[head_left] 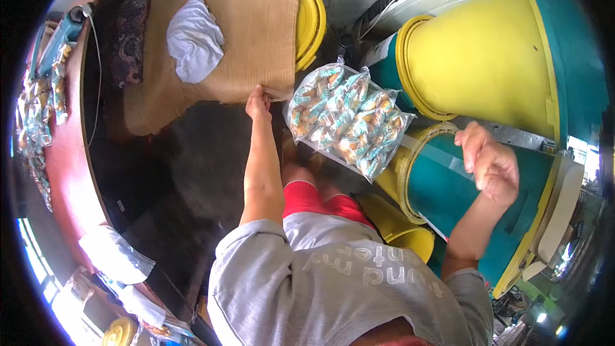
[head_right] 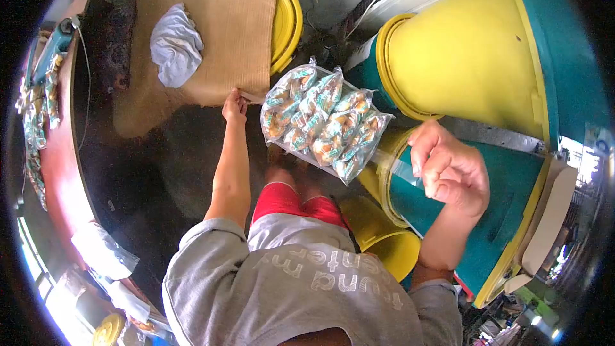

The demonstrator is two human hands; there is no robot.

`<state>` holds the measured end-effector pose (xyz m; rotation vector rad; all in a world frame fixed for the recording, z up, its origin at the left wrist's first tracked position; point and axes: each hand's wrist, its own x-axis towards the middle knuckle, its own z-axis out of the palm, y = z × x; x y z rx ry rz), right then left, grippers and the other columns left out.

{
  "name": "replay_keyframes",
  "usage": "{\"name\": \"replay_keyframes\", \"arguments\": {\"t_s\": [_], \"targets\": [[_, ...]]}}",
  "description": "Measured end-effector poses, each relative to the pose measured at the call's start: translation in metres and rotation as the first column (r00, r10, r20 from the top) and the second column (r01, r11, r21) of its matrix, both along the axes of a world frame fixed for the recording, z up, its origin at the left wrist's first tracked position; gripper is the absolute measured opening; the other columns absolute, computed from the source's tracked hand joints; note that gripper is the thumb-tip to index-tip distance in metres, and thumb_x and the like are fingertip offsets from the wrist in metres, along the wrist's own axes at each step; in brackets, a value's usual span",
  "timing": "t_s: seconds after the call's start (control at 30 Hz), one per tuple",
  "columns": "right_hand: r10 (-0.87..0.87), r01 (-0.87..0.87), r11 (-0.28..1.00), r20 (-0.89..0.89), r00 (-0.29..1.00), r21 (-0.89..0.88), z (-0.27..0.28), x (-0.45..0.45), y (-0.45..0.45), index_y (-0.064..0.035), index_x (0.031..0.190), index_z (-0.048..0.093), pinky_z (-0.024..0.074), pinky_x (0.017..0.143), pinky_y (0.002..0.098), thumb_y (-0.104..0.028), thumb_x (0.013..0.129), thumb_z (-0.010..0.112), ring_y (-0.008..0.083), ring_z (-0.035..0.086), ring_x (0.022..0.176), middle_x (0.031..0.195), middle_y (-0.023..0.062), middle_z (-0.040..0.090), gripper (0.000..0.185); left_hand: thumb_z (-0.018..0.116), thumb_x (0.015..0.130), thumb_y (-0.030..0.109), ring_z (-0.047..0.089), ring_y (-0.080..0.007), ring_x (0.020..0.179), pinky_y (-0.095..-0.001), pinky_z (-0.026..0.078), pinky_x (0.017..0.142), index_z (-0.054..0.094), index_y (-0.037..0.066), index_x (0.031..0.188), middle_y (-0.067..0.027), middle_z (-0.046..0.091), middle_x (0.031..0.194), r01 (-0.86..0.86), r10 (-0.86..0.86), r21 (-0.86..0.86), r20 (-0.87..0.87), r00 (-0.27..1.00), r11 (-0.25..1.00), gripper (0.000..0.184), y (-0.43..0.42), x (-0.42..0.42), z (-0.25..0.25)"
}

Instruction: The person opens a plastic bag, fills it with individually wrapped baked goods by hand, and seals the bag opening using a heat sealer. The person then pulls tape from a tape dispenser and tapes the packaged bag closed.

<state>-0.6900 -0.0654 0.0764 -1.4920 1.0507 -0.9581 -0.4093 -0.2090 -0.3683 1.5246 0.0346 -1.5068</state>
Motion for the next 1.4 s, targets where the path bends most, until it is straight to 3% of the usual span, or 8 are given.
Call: {"name": "replay_keyframes", "arguments": {"t_s": [0.13, 0.23, 0.63, 0.77, 1.07, 1.17, 1.27, 1.4], "targets": [[0.068, -0.069, 0.997, -0.025, 0.997, -0.034, 0.0, 0.019, -0.052, -0.0098, 0.062, 0.052, 0.0295, 0.074, 0.034, -0.027, 0.068, 0.058, 0.0166, 0.044, 0.069, 0.071, 0.0049, 0.05, 0.019, 0.064, 0.077, 0.032, 0.051, -0.0111, 0.086, -0.0342, 0.036, 0.078, 0.061, 0.017, 0.086, 0.0052, 0.057, 0.088, -0.115, 0.122, 0.13, -0.052, 0.991, 0.985, 0.018, 0.035, 0.012, -0.014], [0.164, -0.161, 0.985, -0.046, 0.985, 0.067, -0.006, 0.037, -0.083, -0.0104, 0.063, 0.053, 0.029, 0.074, 0.0339, -0.027, 0.067, 0.058, 0.0166, 0.044, 0.069, 0.072, 0.0058, 0.05, 0.018, 0.064, 0.076, 0.034, 0.046, -0.0139, 0.096, -0.0361, 0.032, 0.081, 0.062, 0.018, 0.087, 0.0059, 0.057, 0.095, -0.092, 0.118, 0.275, -0.078, 0.99, 0.957, 0.02, 0.048, 0.015, -0.034], [0.022, 0.004, 0.993, -0.231, 0.973, 0.114, 0.003, 0.032, -0.137, -0.0095, 0.063, 0.047, 0.0278, 0.079, 0.0328, -0.029, 0.072, 0.055, 0.0164, 0.04, 0.072, 0.072, 0.0071, 0.046, 0.023, 0.058, 0.079, 0.025, 0.05, -0.0164, 0.065, -0.0314, 0.043, 0.061, 0.061, 0.01, 0.083, -0.0013, 0.059, 0.079, -0.027, 0.101, 0.297, -0.235, 0.967, 0.954, 0.015, 0.003, -0.046, -0.085], [-0.01, 0.047, 0.991, -0.275, 0.961, 0.127, 0.006, 0.02, -0.136, -0.0089, 0.063, 0.047, 0.0277, 0.08, 0.0322, -0.03, 0.074, 0.054, 0.0164, 0.04, 0.073, 0.073, 0.0071, 0.046, 0.025, 0.059, 0.074, 0.003, 0.056, -0.0196, 0.067, -0.0319, 0.047, 0.061, 0.06, -0.004, 0.088, -0.0079, 0.06, 0.077, -0.04, 0.12, 0.241, -0.327, 0.937, 0.97, 0.015, 0.012, -0.051, -0.111], [-0.109, 0.183, 0.96, -0.323, 0.94, 0.211, 0.012, -0.011, -0.104, -0.0069, 0.06, 0.046, 0.0273, 0.073, 0.0312, -0.031, 0.074, 0.055, 0.0171, 0.037, 0.072, 0.074, 0.0082, 0.044, 0.029, 0.064, 0.071, 0.005, 0.059, -0.0207, 0.072, -0.0326, 0.047, 0.065, 0.061, -0.004, 0.089, -0.0105, 0.062, 0.085, -0.002, 0.088, 0.247, -0.337, 0.938, 0.969, 0.02, 0.016, -0.048, -0.116], [-0.139, 0.219, 0.953, -0.342, 0.929, 0.209, 0.013, -0.021, -0.089, -0.0061, 0.06, 0.046, 0.0271, 0.071, 0.03, -0.031, 0.074, 0.055, 0.0173, 0.037, 0.072, 0.075, 0.0082, 0.044, 0.029, 0.066, 0.071, 0.009, 0.059, -0.0191, 0.074, -0.0318, 0.047, 0.067, 0.061, -0.004, 0.09, -0.0099, 0.062, 0.086, 0.206, -0.118, 0.237, -0.339, 0.933, 0.949, 0.024, 0.017, -0.05, -0.086], [-0.126, 0.237, 0.94, -0.395, 0.91, 0.246, 0.013, -0.029, -0.075, -0.0046, 0.062, 0.048, 0.0276, 0.068, 0.0275, -0.029, 0.074, 0.056, 0.0164, 0.037, 0.072, 0.077, 0.0078, 0.044, 0.029, 0.073, 0.064, 0.019, 0.058, -0.0176, 0.078, -0.0295, 0.046, 0.072, 0.061, -0.003, 0.093, -0.0115, 0.062, 0.091, 0.579, -0.594, 0.15, 0.092, 0.799, 0.802, 0.038, 0.021, -0.057, -0.105], [-0.137, 0.274, 0.922, -0.432, 0.892, 0.275, 0.01, -0.033, -0.054, -0.0043, 0.063, 0.048, 0.029, 0.065, 0.0255, -0.028, 0.076, 0.055, 0.015, 0.038, 0.071, 0.076, 0.0078, 0.044, 0.028, 0.069, 0.068, 0.027, 0.058, -0.0197, 0.082, -0.0325, 0.046, 0.075, 0.061, 0.002, 0.097, -0.0118, 0.062, 0.094, 0.646, -0.673, 0.189, 0.227, 0.704, 0.739, 0.039, 0.017, -0.064, -0.107]]}}
